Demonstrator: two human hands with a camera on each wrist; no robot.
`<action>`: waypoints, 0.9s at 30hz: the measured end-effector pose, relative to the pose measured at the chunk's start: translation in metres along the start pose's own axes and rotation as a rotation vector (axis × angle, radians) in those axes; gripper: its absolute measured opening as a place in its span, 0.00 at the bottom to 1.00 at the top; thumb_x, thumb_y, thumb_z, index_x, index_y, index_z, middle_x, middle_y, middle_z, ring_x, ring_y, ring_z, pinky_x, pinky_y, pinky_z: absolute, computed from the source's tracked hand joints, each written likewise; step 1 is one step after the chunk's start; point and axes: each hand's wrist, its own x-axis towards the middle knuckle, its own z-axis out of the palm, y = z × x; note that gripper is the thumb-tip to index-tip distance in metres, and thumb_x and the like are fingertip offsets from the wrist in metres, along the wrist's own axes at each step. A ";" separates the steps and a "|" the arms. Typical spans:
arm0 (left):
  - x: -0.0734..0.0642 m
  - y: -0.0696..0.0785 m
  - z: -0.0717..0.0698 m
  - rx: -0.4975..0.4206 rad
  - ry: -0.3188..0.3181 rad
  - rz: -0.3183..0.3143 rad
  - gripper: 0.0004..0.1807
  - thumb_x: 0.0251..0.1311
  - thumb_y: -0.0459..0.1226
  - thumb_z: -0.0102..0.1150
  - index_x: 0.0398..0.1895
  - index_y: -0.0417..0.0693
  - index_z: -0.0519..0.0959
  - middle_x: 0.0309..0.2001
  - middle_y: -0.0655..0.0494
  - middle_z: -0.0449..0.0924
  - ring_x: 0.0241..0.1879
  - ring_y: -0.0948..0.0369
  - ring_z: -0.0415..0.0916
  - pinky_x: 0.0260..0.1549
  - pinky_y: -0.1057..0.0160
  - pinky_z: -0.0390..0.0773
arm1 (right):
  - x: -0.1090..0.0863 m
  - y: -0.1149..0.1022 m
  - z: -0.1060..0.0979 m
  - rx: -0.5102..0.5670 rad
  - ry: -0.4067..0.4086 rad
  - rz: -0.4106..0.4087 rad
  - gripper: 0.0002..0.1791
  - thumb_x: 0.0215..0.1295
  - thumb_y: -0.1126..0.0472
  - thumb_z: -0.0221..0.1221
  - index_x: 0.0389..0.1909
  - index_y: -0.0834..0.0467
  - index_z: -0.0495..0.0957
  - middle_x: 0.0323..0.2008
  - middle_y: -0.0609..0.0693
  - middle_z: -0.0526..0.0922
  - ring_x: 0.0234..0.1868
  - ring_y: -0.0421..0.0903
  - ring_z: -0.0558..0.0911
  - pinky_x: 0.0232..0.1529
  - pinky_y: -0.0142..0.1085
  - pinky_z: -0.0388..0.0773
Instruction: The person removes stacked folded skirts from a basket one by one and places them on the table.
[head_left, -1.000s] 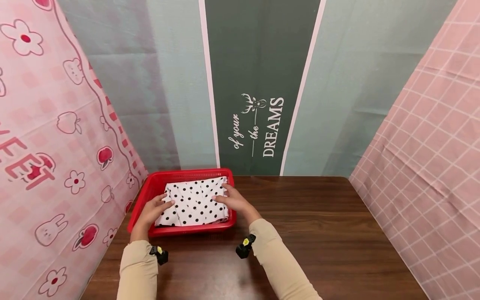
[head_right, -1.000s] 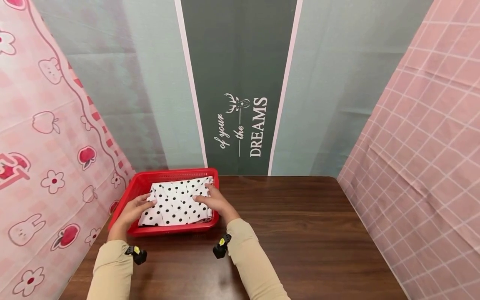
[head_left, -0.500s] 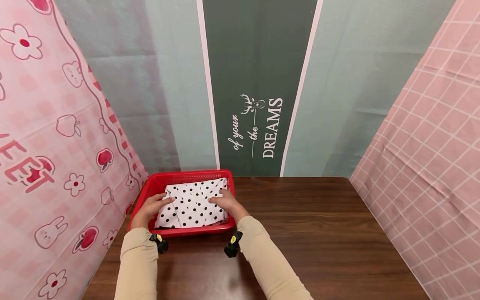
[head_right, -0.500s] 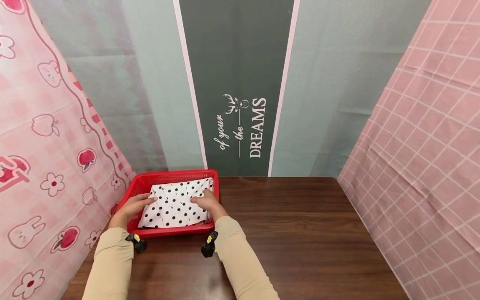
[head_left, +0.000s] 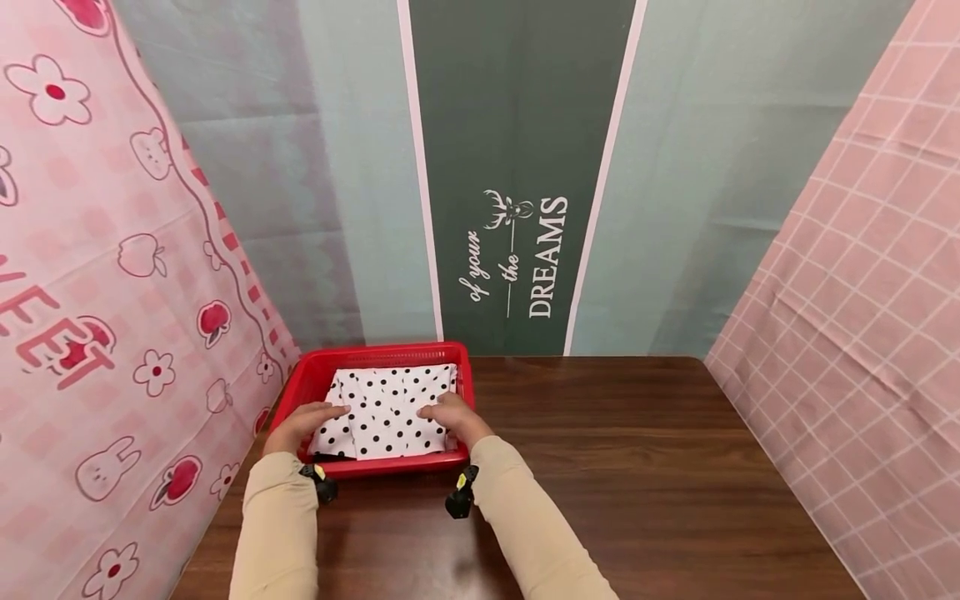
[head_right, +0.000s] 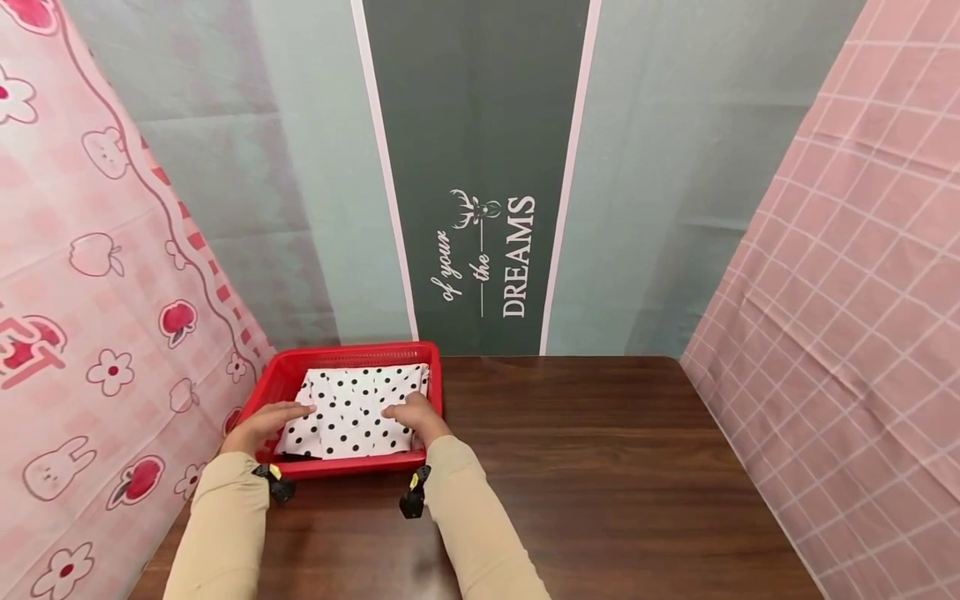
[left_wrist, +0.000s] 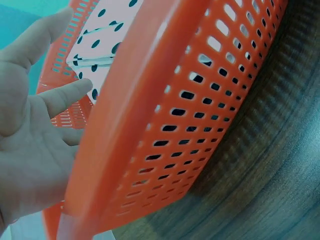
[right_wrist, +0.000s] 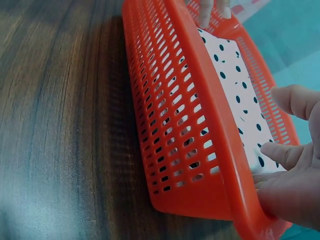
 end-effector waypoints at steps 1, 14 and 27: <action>0.001 -0.001 0.001 -0.009 -0.007 -0.018 0.47 0.58 0.56 0.54 0.66 0.26 0.54 0.64 0.27 0.52 0.59 0.34 0.55 0.51 0.40 0.65 | 0.001 0.000 0.000 0.003 -0.012 -0.005 0.34 0.57 0.59 0.62 0.60 0.72 0.63 0.57 0.64 0.67 0.55 0.56 0.68 0.55 0.50 0.66; -0.001 -0.009 0.002 -0.233 -0.055 -0.064 0.43 0.60 0.51 0.55 0.66 0.27 0.53 0.62 0.26 0.53 0.58 0.35 0.58 0.50 0.45 0.69 | 0.004 0.007 0.001 -0.076 -0.088 -0.043 0.36 0.57 0.59 0.63 0.64 0.66 0.62 0.58 0.59 0.67 0.45 0.51 0.71 0.45 0.44 0.71; 0.004 -0.017 0.005 -0.253 -0.056 -0.038 0.41 0.61 0.50 0.53 0.65 0.28 0.54 0.62 0.29 0.51 0.57 0.36 0.55 0.45 0.45 0.70 | 0.004 0.009 0.000 0.040 -0.136 -0.003 0.35 0.55 0.57 0.64 0.62 0.64 0.65 0.55 0.58 0.69 0.50 0.56 0.71 0.46 0.51 0.72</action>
